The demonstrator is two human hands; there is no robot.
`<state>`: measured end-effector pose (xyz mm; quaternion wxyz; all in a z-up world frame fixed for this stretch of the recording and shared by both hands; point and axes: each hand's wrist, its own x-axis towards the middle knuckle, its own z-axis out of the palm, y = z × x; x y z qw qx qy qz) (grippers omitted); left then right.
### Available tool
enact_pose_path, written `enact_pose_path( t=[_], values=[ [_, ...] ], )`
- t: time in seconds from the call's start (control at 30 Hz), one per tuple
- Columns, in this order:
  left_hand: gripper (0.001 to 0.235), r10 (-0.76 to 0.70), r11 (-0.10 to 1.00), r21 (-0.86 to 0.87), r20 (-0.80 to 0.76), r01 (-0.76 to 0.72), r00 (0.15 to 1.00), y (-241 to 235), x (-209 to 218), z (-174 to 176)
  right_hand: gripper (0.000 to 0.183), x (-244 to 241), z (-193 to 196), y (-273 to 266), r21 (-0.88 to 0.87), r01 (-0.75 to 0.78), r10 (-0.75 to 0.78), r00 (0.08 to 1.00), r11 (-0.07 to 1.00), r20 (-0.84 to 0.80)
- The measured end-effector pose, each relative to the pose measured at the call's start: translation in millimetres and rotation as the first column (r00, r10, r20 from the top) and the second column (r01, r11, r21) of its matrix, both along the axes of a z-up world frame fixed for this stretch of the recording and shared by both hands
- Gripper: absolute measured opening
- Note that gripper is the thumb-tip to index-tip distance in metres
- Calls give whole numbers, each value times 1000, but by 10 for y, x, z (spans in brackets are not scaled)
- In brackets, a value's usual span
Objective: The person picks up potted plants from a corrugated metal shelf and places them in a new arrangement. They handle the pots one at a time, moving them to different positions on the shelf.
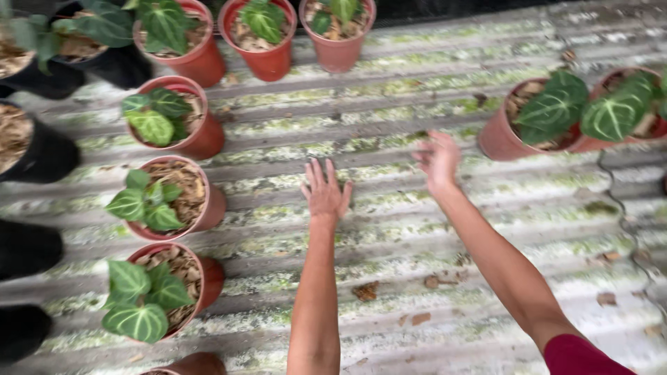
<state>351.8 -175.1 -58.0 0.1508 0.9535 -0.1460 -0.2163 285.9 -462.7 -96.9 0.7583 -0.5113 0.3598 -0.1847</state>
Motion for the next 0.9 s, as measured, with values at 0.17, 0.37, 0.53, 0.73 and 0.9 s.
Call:
enact_pose_path(
  t=[0.17,0.37,0.53,0.73,0.9],
  values=[
    [92,-16,995,100,-29,19,999,-26,-90,3,53,-1417,249,-1159,113,475,-465,879,873,-106],
    [100,-40,974,219,-54,51,998,-109,-84,164,40,-1379,792,-1637,-212,139,-186,956,967,-225],
    [99,-52,964,256,-78,70,996,-110,-85,185,20,-1130,946,-1567,-404,144,-141,989,903,36],
    [94,-64,940,332,-43,75,997,-118,-105,71,21,-152,1028,-1624,-297,40,-2,992,954,128],
    [94,-45,949,309,-80,67,996,-142,-51,94,15,1122,828,-1590,-198,-95,146,954,975,262]
  ],
)
